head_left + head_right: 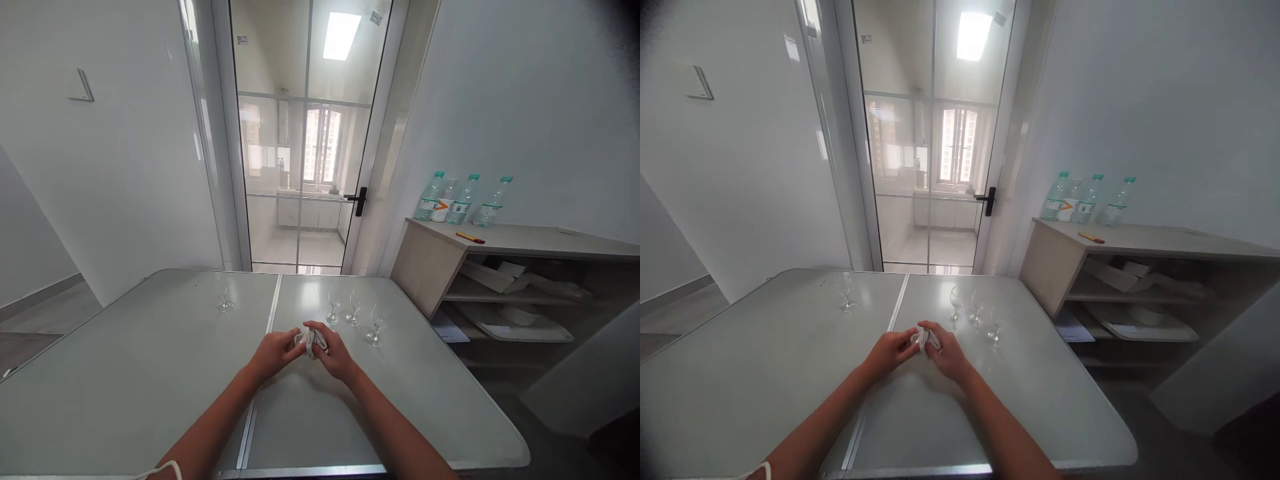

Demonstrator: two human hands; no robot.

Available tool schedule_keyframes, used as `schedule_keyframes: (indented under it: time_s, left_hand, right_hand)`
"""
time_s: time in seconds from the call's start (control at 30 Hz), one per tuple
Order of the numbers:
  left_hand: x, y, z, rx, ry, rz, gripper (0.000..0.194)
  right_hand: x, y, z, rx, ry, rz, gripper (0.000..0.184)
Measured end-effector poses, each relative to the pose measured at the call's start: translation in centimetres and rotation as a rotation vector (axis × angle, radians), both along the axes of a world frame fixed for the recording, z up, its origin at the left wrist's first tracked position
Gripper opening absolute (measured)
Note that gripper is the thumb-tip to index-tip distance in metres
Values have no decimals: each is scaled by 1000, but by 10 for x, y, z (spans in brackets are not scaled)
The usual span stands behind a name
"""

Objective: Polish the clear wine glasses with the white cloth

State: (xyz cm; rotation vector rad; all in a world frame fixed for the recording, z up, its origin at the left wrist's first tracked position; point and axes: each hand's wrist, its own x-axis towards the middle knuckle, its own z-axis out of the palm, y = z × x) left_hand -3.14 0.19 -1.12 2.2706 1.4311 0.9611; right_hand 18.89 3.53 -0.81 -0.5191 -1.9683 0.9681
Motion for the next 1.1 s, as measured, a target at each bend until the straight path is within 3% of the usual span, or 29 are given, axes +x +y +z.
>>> schedule_keyframes:
  time_s: [0.1, 0.2, 0.27, 0.33, 0.43, 0.5, 0.57, 0.7, 0.77, 0.83, 1.0, 1.03, 1.1]
  left_hand:
    - [-3, 2, -7, 306, 175, 103, 51]
    - [-3, 1, -7, 327, 217, 81, 54]
    - [0, -1, -1, 213, 148, 41, 53]
    - [4, -4, 7, -9, -5, -43, 52]
    - [9, -6, 15, -418, -258, -185, 69]
    - [12, -6, 15, -559, -316, -206, 76]
    - [12, -4, 11, -442, -258, -131, 73]
    - [11, -3, -1, 134, 44, 71, 61]
    - [11, -3, -3, 224, 121, 86, 62]
    - [12, -3, -1, 132, 59, 67, 59]
    - [15, -2, 8, -542, -331, -150, 76]
    - [16, -2, 8, -602, -355, -168, 78]
    - [15, -1, 6, -517, -313, -118, 75]
  right_hand:
    - [-4, 5, 0, -97, 109, -95, 45]
    - [-5, 5, 0, -141, 109, -121, 49]
    - [-3, 3, 0, -93, 44, -56, 55]
    - [0, -1, 0, -48, 15, 10, 58]
    - [5, -6, 0, -28, 45, 32, 54]
    - [6, -6, 0, -31, 48, 31, 50]
    - [5, -4, 0, -60, 54, -4, 48]
    - [-4, 3, 1, -213, 128, -165, 44]
    - [-7, 4, 1, -283, 135, -184, 43]
    - [-6, 3, 2, -284, 117, -144, 42]
    - [1, -6, 8, -173, 111, -27, 38]
    - [2, -7, 8, -161, 111, -26, 36]
    - [0, -5, 7, -154, 111, -58, 33]
